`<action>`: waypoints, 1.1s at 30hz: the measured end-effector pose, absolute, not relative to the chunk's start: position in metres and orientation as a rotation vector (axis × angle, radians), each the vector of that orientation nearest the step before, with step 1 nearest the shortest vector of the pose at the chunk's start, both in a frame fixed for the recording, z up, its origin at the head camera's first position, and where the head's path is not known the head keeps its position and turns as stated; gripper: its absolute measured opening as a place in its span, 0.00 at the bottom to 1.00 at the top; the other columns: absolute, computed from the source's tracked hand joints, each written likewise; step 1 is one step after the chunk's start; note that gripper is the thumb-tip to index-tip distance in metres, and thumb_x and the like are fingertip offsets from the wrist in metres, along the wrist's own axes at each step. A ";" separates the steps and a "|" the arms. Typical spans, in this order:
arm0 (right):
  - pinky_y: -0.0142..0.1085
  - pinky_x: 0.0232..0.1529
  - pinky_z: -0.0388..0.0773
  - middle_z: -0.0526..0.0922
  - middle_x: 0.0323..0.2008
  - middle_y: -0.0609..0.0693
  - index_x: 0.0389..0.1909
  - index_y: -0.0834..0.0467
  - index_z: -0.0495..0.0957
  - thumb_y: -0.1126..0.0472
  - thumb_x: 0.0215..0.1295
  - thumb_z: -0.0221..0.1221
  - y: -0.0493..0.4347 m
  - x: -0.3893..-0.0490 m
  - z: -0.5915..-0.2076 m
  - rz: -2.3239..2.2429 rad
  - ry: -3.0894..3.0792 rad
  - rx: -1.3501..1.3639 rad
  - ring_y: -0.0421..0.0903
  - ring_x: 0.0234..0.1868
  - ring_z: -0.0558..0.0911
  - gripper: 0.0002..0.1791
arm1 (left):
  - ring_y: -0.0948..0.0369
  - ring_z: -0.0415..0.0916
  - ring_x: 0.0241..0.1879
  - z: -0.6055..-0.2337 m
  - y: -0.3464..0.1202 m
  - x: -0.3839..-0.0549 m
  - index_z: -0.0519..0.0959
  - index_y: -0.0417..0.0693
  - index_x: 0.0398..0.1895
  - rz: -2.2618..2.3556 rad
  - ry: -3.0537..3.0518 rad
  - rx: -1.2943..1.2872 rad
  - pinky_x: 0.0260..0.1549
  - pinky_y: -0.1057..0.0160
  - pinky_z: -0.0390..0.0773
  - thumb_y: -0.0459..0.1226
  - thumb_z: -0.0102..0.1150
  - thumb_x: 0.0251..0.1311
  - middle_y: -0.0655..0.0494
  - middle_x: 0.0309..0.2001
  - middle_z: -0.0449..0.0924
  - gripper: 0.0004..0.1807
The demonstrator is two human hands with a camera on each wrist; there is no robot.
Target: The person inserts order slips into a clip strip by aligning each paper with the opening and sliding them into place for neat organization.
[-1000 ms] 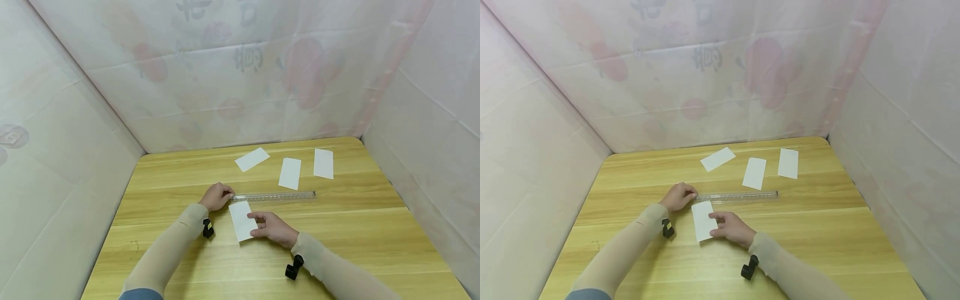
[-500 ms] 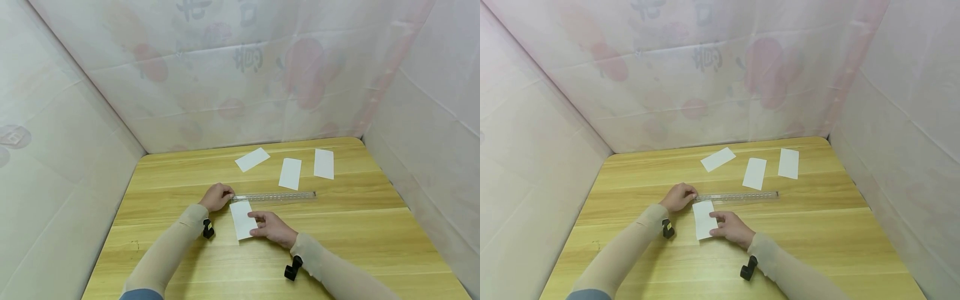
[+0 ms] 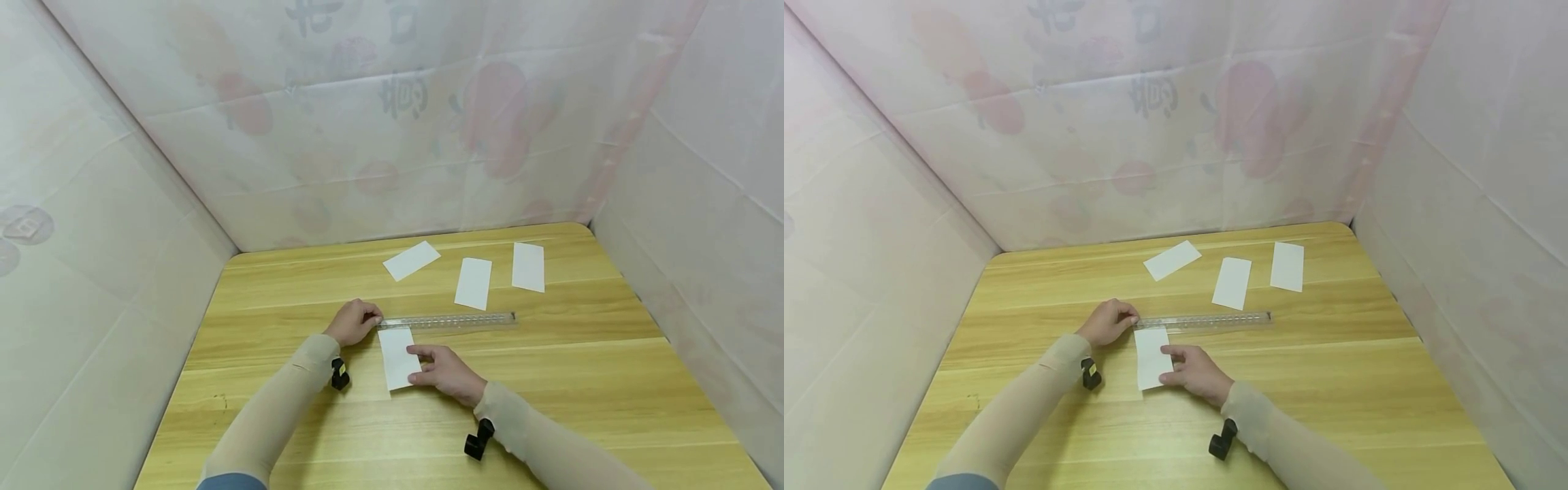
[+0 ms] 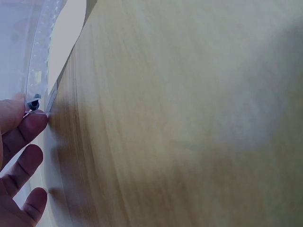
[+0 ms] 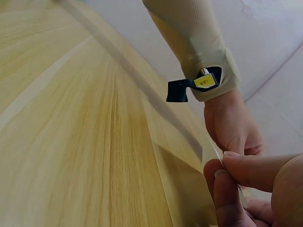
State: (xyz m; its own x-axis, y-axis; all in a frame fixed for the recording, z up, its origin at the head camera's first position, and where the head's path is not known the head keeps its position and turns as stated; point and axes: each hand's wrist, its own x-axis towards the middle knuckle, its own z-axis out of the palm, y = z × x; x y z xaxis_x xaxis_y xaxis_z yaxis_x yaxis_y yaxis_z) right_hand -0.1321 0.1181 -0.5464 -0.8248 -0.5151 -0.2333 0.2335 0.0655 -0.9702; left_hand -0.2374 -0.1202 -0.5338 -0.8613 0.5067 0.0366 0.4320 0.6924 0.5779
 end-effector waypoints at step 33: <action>0.38 0.30 0.79 0.79 0.31 0.61 0.46 0.72 0.71 0.71 0.60 0.55 0.100 -0.144 -0.548 -1.929 1.881 0.062 0.47 0.28 0.80 0.14 | 0.67 0.71 0.31 -0.539 -0.124 -0.238 0.83 0.54 0.34 0.951 2.769 0.796 0.34 0.63 0.72 0.40 0.54 0.63 0.68 0.30 0.77 0.07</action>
State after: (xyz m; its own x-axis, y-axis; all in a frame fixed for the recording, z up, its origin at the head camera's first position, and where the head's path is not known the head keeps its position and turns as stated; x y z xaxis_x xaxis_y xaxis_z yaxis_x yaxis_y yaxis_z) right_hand -0.1442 0.1000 -0.5479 -0.9008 -0.2787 -0.3329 0.3397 0.0249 -0.9402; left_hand -0.2382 -0.1239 -0.5387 -0.8570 0.5109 0.0666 0.4440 0.6667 0.5986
